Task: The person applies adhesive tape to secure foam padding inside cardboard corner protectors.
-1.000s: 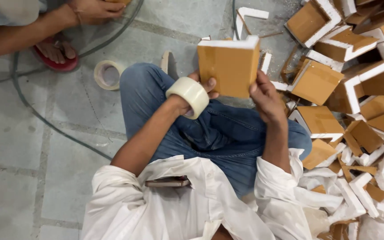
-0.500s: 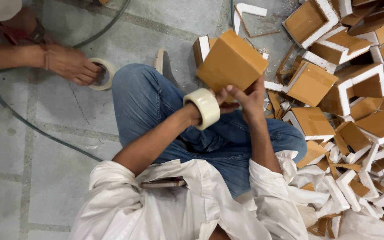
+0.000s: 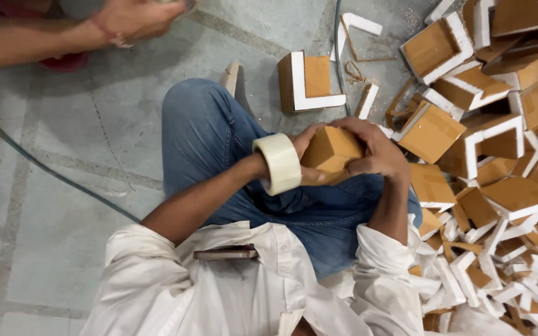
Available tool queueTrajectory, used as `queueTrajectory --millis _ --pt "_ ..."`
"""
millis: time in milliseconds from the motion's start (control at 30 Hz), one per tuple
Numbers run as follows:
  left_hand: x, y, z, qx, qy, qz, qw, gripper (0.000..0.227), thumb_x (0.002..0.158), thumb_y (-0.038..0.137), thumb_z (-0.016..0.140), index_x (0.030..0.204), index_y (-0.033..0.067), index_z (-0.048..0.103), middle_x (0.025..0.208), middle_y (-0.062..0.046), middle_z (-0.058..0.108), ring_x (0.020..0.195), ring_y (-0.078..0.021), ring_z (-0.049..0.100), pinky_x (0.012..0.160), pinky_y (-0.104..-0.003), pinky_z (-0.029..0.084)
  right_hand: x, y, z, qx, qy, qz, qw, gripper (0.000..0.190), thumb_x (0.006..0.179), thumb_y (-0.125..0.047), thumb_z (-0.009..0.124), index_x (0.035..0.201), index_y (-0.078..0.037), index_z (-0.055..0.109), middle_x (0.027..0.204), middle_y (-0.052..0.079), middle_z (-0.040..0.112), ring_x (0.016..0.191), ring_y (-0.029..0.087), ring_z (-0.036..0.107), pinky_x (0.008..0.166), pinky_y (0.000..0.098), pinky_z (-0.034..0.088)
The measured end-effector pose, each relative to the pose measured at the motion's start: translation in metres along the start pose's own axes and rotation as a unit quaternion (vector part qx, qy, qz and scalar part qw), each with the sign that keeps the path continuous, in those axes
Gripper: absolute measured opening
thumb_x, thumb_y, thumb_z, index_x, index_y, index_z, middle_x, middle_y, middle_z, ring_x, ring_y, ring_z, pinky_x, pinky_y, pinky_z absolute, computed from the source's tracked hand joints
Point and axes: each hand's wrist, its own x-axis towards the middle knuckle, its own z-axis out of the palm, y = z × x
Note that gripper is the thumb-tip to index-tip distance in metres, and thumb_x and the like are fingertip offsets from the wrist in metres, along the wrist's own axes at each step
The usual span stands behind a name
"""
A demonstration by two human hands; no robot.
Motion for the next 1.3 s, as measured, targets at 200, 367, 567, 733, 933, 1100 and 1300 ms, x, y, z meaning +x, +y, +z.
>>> queueTrajectory --millis 200,367,567,733,933,1100,1300 --pt "0.027 -0.023 0.022 -0.21 0.237 0.008 0.949 0.111 0.079 0.032 0.088 0.157 0.0026 0.015 0.144 -0.019 0.05 0.132 -0.0295 0.053 0.111 -0.044 0.049 0.005 0.008 0.007 -0.158 0.275 0.044 0.947 0.096 0.071 -0.02 0.082 0.158 -0.005 0.042 0.144 0.017 0.052 0.135 0.032 0.052 0.114 0.0452 0.046" --pt "0.058 -0.024 0.021 -0.321 0.38 0.08 0.864 0.096 0.086 0.024 0.084 0.152 0.0069 0.017 0.141 -0.014 0.05 0.128 -0.0241 0.055 0.106 -0.039 0.052 0.031 -0.017 0.035 0.015 0.287 0.01 0.958 0.104 0.081 -0.023 0.09 0.16 -0.008 0.025 0.154 0.016 0.035 0.142 0.034 0.043 0.109 0.0465 0.051" --pt "0.063 -0.032 0.041 -0.36 0.346 0.065 0.864 0.093 0.088 0.032 0.082 0.152 0.0107 0.018 0.147 -0.011 0.047 0.134 -0.0217 0.052 0.109 -0.037 0.049 0.053 0.004 0.035 0.288 0.33 0.014 0.899 0.07 0.095 -0.009 0.078 0.155 -0.009 0.042 0.151 0.01 0.051 0.136 0.026 0.057 0.111 0.0361 0.054" --pt "0.067 -0.059 0.054 -0.35 0.338 0.019 0.874 0.089 0.085 0.03 0.086 0.151 0.0072 0.03 0.141 -0.015 0.052 0.129 -0.0238 0.055 0.106 -0.038 0.052 0.072 0.017 0.006 0.317 0.346 -0.012 0.883 0.047 0.096 0.0 0.078 0.138 -0.006 0.059 0.141 0.008 0.058 0.128 0.022 0.06 0.11 0.0346 0.055" --pt "0.047 -0.067 0.049 -0.228 0.439 -0.1 0.863 0.107 0.07 0.027 0.091 0.153 0.0122 0.026 0.125 -0.013 0.052 0.101 -0.0246 0.058 0.085 -0.038 0.058 0.093 0.038 -0.031 0.297 0.305 0.003 0.905 0.041 0.091 0.001 0.082 0.129 -0.005 0.067 0.131 0.006 0.065 0.12 0.02 0.063 0.106 0.0315 0.055" --pt "0.031 -0.05 0.025 -0.105 0.504 -0.079 0.854 0.114 0.07 0.025 0.093 0.159 0.0117 0.022 0.138 -0.019 0.042 0.114 -0.0329 0.05 0.098 -0.045 0.048 0.111 0.047 -0.026 0.285 0.28 0.006 0.917 0.041 0.091 0.001 0.082 0.129 -0.004 0.068 0.13 0.006 0.065 0.119 0.019 0.064 0.106 0.032 0.056" --pt "0.034 -0.056 0.026 -0.018 0.494 -0.051 0.868 0.125 0.068 0.03 0.094 0.162 0.0109 0.014 0.159 -0.024 0.029 0.145 -0.0427 0.034 0.119 -0.052 0.032 0.114 0.053 -0.012 0.286 0.269 0.02 0.919 0.04 0.092 0.0 0.081 0.129 -0.005 0.067 0.131 0.005 0.065 0.122 0.018 0.062 0.108 0.0313 0.054"
